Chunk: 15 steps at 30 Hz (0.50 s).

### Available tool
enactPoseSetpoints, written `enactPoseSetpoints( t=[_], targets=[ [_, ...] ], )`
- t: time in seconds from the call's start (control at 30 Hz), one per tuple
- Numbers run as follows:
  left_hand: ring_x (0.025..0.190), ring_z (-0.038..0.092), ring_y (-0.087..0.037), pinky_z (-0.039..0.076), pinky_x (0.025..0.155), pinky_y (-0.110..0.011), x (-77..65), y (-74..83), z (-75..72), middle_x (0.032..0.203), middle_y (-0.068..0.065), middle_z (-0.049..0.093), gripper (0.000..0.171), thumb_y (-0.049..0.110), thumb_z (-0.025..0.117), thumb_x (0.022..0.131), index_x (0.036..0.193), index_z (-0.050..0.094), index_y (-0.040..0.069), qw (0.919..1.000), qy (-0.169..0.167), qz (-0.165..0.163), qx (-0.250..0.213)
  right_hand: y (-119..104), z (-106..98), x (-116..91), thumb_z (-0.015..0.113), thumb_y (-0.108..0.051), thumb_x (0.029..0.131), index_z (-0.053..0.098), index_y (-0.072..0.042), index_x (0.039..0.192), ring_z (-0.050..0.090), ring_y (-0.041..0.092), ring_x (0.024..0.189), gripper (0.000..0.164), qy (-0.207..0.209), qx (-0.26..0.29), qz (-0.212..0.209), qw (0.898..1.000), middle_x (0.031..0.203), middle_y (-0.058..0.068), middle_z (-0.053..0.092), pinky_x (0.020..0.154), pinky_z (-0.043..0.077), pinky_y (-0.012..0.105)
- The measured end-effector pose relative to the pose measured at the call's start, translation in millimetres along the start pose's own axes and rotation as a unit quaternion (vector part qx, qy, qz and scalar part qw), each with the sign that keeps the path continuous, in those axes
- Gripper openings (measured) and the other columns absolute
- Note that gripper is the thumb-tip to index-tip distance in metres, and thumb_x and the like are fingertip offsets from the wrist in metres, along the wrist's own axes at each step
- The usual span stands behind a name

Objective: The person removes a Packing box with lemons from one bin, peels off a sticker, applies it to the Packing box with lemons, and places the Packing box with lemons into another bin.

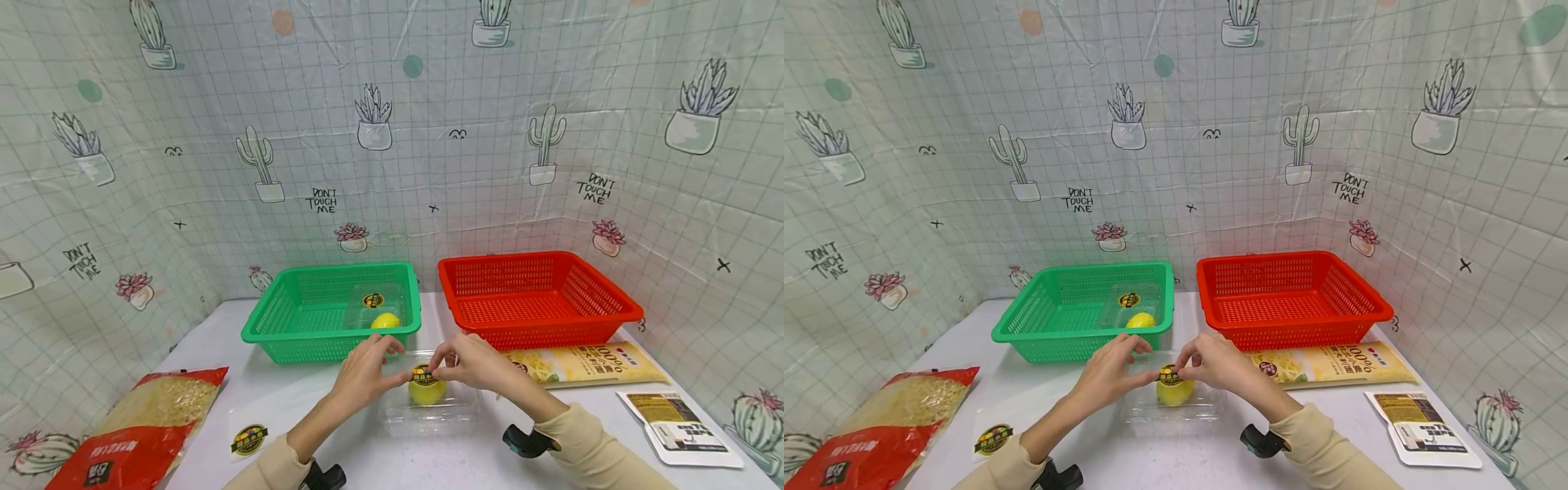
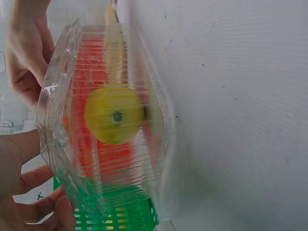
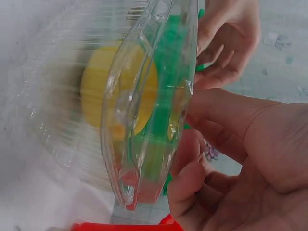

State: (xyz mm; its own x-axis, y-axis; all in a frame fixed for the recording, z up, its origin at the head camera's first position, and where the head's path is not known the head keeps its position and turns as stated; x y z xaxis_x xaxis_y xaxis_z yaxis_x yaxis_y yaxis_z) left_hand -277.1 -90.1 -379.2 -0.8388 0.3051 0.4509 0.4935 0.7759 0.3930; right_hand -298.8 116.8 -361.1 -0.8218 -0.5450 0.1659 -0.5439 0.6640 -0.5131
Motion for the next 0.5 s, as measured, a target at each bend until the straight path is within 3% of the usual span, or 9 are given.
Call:
enactPoseSetpoints(
  t=[0.17, 0.27, 0.37, 0.5],
  targets=[
    [0.102, 0.062, -0.026, 0.051, 0.084, -0.043, -3.3, -0.8, -1.3, 0.116, -0.008, 0.065, 0.047, 0.033, 0.082, 0.078, 0.117, 0.066, 0.011, 1.0000, 0.000, 0.005, -0.006, 2, -2, -6, 0.083, -0.024, 0.078, 0.075, -0.018, 0.098, 0.056, 0.018, 0.078, 0.023, 0.039, -0.032, 0.056, 0.997, 0.085, 0.002, 0.064, 0.060, 0.042, 0.026],
    [0.116, 0.060, -0.034, 0.048, 0.096, -0.055, -4.1, -2.7, -1.5, 0.126, -0.014, 0.063, 0.052, 0.031, 0.080, 0.081, 0.123, 0.064, 0.005, 0.9995, -0.014, 0.012, -0.026, 5, -3, -9, 0.085, -0.030, 0.075, 0.070, -0.016, 0.113, 0.060, 0.025, 0.096, 0.043, 0.059, -0.040, 0.080, 0.994, 0.105, 0.009, 0.066, 0.071, 0.049, 0.034],
    [0.125, 0.056, -0.038, 0.044, 0.102, -0.060, -4.2, -5.4, -0.6, 0.133, -0.020, 0.060, 0.054, 0.029, 0.077, 0.084, 0.128, 0.061, 0.002, 0.9983, -0.035, 0.014, -0.045, 9, -3, -11, 0.084, -0.034, 0.076, 0.066, -0.013, 0.123, 0.061, 0.030, 0.109, 0.055, 0.063, -0.037, 0.087, 0.993, 0.119, 0.012, 0.066, 0.083, 0.054, 0.044],
    [0.130, 0.051, -0.041, 0.039, 0.106, -0.061, -3.6, -6.6, 1.9, 0.138, -0.021, 0.057, 0.059, 0.031, 0.072, 0.087, 0.134, 0.057, -0.001, 0.9948, -0.076, 0.009, -0.068, 12, 0, -12, 0.080, -0.038, 0.079, 0.064, -0.009, 0.128, 0.059, 0.034, 0.119, 0.059, 0.051, -0.034, 0.077, 0.995, 0.126, 0.014, 0.066, 0.094, 0.051, 0.055]
  ],
)
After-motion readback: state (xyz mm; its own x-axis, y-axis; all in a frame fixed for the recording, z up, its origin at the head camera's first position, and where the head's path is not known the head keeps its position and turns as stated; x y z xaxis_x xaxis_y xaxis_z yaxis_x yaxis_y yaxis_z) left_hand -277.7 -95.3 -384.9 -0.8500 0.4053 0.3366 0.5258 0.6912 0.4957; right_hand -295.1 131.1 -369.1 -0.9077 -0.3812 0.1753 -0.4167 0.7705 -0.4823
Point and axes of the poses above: each hand's wrist, its own x-axis towards the middle knuckle, its own z-axis out of the palm, y = z × x, the point moved 2 cm from there along x, towards the middle knuckle
